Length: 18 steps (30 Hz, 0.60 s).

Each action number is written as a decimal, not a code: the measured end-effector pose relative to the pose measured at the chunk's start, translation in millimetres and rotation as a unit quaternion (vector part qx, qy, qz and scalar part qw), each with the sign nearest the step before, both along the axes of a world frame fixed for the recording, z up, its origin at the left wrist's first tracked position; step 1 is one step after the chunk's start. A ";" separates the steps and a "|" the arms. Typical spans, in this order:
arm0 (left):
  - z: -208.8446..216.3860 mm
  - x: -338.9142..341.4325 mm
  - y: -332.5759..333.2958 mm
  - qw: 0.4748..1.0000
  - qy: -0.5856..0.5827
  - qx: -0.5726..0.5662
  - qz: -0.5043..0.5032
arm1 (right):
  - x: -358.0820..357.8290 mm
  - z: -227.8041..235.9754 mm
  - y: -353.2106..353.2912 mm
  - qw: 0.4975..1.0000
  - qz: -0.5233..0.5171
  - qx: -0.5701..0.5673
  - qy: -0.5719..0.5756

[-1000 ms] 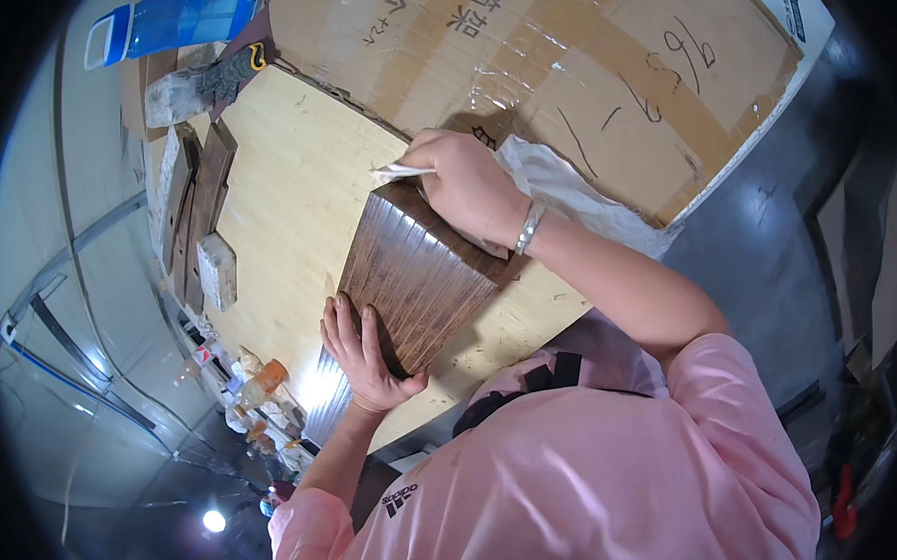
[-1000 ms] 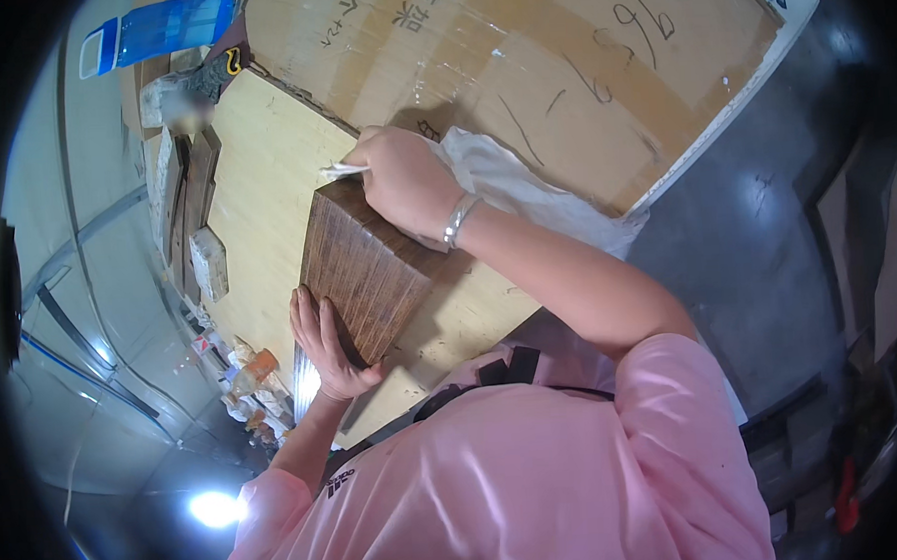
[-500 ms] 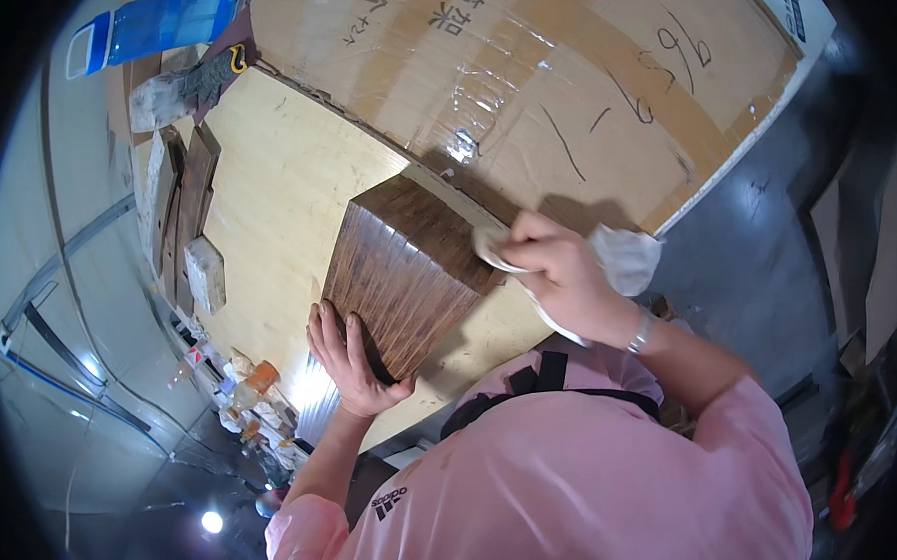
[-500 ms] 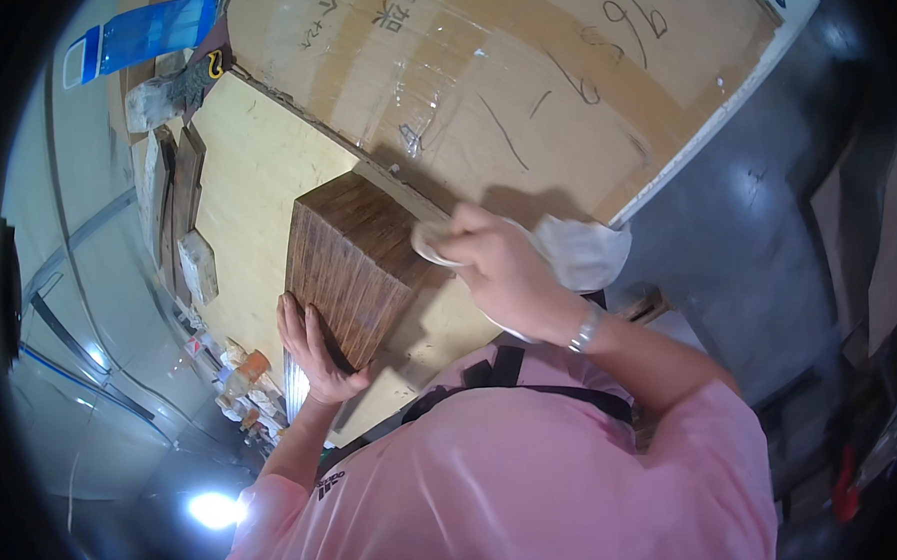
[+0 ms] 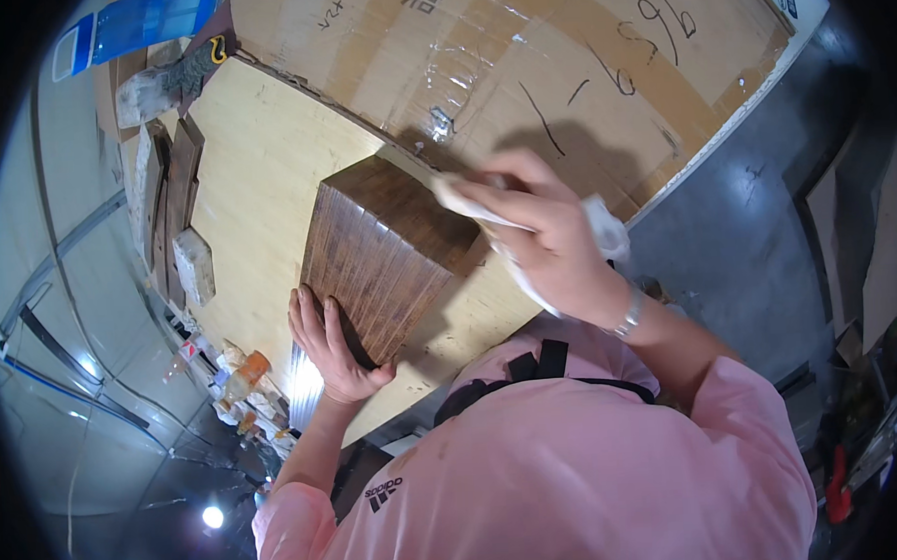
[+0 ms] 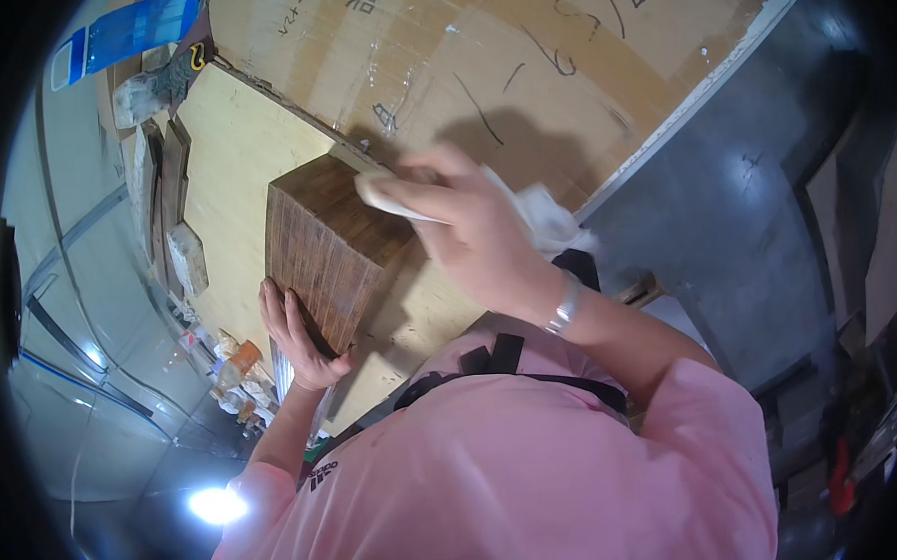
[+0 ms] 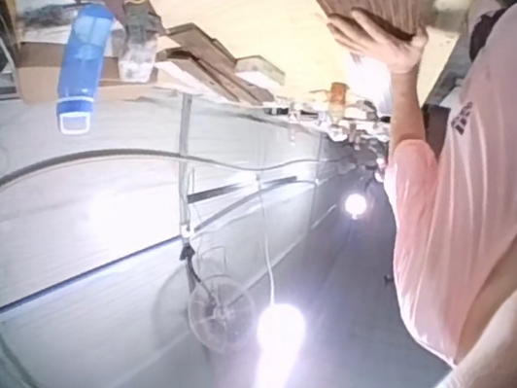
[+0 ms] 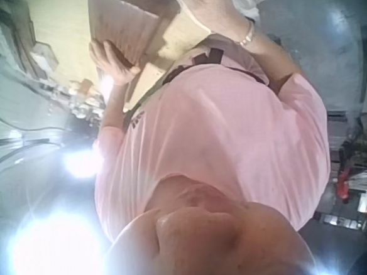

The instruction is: The person applies liquid from a bottle onto a cloth, wipes and polishes the wooden board across its surfaces with the cloth, scrapes an edge with a metal blade, and then lifts and rotates the board by hand.

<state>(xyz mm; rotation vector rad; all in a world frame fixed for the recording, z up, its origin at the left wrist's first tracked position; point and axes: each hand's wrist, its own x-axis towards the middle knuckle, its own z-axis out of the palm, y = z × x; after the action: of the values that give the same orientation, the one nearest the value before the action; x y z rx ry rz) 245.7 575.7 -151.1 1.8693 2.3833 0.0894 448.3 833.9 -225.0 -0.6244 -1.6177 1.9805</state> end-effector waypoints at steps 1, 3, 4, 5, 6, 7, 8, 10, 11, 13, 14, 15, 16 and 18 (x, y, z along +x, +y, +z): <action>-0.5 -1.6 0.8 1.000 0.004 -0.008 -0.010 | -16.5 0.9 0.4 0.993 -0.061 0.076 0.067; 0.9 -3.9 -0.3 1.000 0.007 -0.016 -0.020 | -8.4 3.4 -25.7 0.990 -0.020 0.128 0.048; 1.7 -2.7 -0.9 1.000 0.010 -0.020 -0.016 | 8.1 0.5 -29.4 0.992 0.005 0.123 -0.005; 2.4 -2.1 -1.2 1.000 0.013 -0.024 -0.013 | 21.3 -5.6 -29.4 0.991 0.029 0.118 -0.058; 2.8 -1.0 -1.0 1.000 0.012 -0.024 -0.011 | 27.6 -5.8 -23.4 0.990 0.057 0.100 -0.075; 3.0 -1.6 0.3 1.000 0.015 -0.020 -0.015 | 24.4 -3.9 -23.1 0.990 0.059 0.101 -0.075; 3.9 -1.2 0.0 1.000 0.018 -0.017 -0.019 | 16.3 0.4 -23.5 0.995 -0.008 0.079 -0.053; 0.4 -1.8 0.6 1.000 0.015 -0.013 -0.018 | -10.0 7.0 -11.5 0.991 -0.086 0.100 0.018; -2.0 -1.7 0.8 1.000 0.009 -0.011 -0.017 | -8.0 2.1 -14.5 0.991 -0.086 0.102 0.016; 0.1 -1.8 0.5 1.000 0.009 -0.010 -0.015 | -1.6 -9.5 -25.2 0.980 -0.001 0.192 -0.044; 2.2 -1.1 -0.7 1.000 0.011 -0.011 -0.013 | 9.5 -12.7 -21.6 0.980 0.034 0.178 -0.084; 1.9 -0.7 -0.5 1.000 0.014 -0.004 -0.007 | 14.5 -14.5 -18.8 0.979 0.038 0.186 -0.080; 2.1 -0.4 -0.8 1.000 0.015 -0.005 -0.007 | 18.3 -14.2 -17.8 0.983 0.012 0.164 -0.076; 0.4 -0.6 0.1 1.000 0.019 0.004 -0.001 | 15.3 0.3 -7.5 0.988 -0.040 0.112 -0.095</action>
<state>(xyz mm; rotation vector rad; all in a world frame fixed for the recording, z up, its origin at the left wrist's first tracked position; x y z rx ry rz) 245.1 575.8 -150.6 1.8929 2.4104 0.0647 463.6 826.4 -224.8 -0.7965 -1.8650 1.6937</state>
